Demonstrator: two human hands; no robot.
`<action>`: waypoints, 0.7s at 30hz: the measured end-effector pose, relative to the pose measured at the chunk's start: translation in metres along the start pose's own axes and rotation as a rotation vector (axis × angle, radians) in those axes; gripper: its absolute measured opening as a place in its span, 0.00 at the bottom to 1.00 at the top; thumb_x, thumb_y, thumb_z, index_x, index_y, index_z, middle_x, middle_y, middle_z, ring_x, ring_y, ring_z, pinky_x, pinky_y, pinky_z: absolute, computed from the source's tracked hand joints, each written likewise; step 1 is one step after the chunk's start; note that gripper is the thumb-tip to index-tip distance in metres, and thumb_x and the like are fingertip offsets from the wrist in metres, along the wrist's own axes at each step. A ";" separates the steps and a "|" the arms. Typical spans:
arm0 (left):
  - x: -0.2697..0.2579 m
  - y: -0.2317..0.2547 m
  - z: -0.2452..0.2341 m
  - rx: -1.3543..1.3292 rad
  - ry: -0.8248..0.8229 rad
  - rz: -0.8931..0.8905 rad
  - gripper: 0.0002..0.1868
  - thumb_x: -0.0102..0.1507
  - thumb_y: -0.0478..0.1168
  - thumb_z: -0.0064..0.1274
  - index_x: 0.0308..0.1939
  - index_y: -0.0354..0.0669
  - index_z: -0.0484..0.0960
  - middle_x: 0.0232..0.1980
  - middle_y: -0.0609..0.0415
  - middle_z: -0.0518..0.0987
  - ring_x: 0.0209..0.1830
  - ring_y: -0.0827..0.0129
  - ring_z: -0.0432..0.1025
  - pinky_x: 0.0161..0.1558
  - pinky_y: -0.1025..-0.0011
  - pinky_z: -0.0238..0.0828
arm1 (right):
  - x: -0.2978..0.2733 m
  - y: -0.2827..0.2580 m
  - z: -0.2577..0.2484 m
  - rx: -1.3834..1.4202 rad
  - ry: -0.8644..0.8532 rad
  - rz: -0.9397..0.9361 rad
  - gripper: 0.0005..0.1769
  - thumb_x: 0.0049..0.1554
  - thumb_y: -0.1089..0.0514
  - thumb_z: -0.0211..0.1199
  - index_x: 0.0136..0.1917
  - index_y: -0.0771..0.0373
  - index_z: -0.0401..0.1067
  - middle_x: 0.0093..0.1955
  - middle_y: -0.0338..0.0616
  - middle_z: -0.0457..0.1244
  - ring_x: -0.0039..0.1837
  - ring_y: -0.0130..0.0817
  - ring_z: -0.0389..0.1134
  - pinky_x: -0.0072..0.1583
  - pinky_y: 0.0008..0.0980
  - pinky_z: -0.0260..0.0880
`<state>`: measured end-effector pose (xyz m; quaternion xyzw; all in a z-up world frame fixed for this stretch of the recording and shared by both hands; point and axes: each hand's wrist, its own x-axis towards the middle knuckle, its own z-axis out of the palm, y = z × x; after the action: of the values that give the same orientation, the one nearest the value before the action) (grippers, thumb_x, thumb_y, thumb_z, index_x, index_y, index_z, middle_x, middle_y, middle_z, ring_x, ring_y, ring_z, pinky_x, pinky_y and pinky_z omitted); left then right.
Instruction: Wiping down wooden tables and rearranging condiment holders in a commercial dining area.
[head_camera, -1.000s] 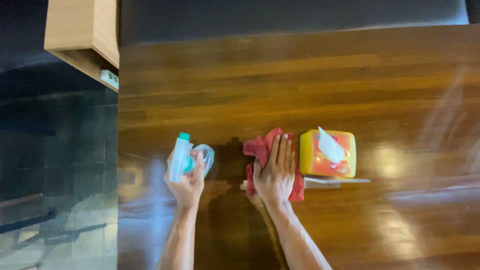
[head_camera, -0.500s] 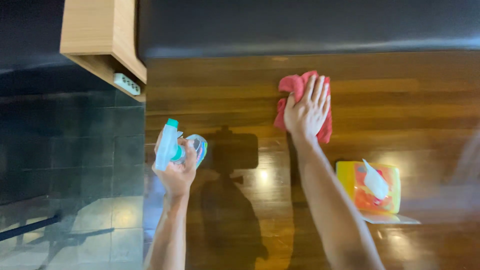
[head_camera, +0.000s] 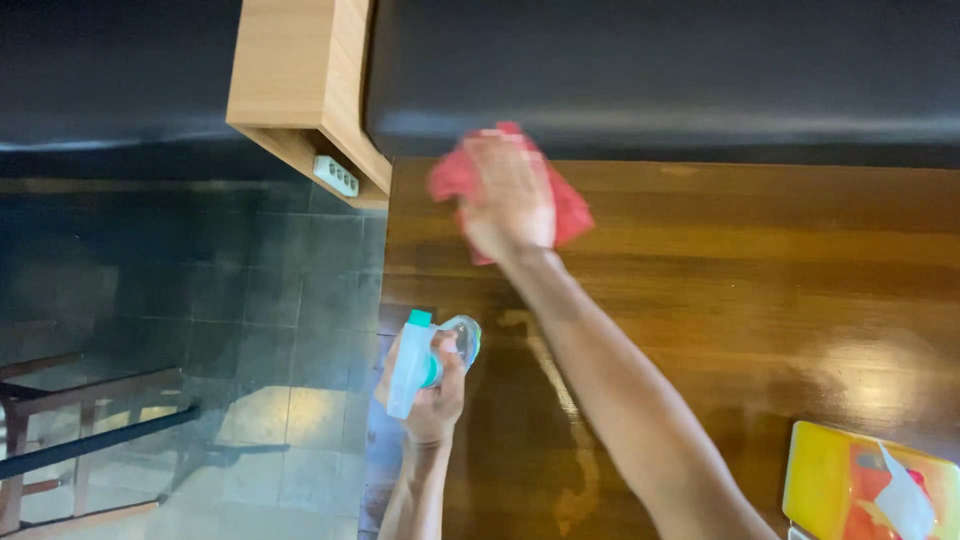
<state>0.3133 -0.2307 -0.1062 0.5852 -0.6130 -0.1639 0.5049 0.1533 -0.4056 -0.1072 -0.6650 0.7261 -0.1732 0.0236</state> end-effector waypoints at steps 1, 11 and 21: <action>-0.002 0.001 0.002 -0.049 0.027 -0.031 0.12 0.62 0.38 0.61 0.47 0.37 0.79 0.37 0.54 0.84 0.35 0.67 0.80 0.41 0.68 0.78 | 0.008 -0.024 -0.001 0.021 -0.209 -0.128 0.36 0.61 0.48 0.57 0.80 0.53 0.54 0.84 0.44 0.48 0.84 0.44 0.45 0.82 0.46 0.40; 0.003 0.005 -0.003 -0.080 0.016 0.056 0.12 0.67 0.36 0.61 0.51 0.36 0.78 0.42 0.53 0.85 0.40 0.64 0.79 0.48 0.64 0.77 | -0.080 0.015 -0.016 0.171 -0.227 -0.387 0.42 0.53 0.49 0.63 0.79 0.53 0.57 0.83 0.41 0.51 0.83 0.39 0.49 0.80 0.43 0.48; 0.008 -0.008 -0.034 -0.302 -0.104 -0.078 0.16 0.68 0.35 0.62 0.57 0.33 0.78 0.48 0.50 0.83 0.53 0.67 0.77 0.63 0.64 0.73 | -0.205 0.210 -0.054 -0.303 0.442 0.428 0.35 0.64 0.55 0.57 0.79 0.75 0.59 0.82 0.68 0.55 0.82 0.64 0.53 0.78 0.59 0.50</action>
<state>0.3472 -0.2264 -0.0946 0.5168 -0.5836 -0.3038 0.5478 -0.0382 -0.1829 -0.1563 -0.4399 0.8542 -0.1943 -0.1976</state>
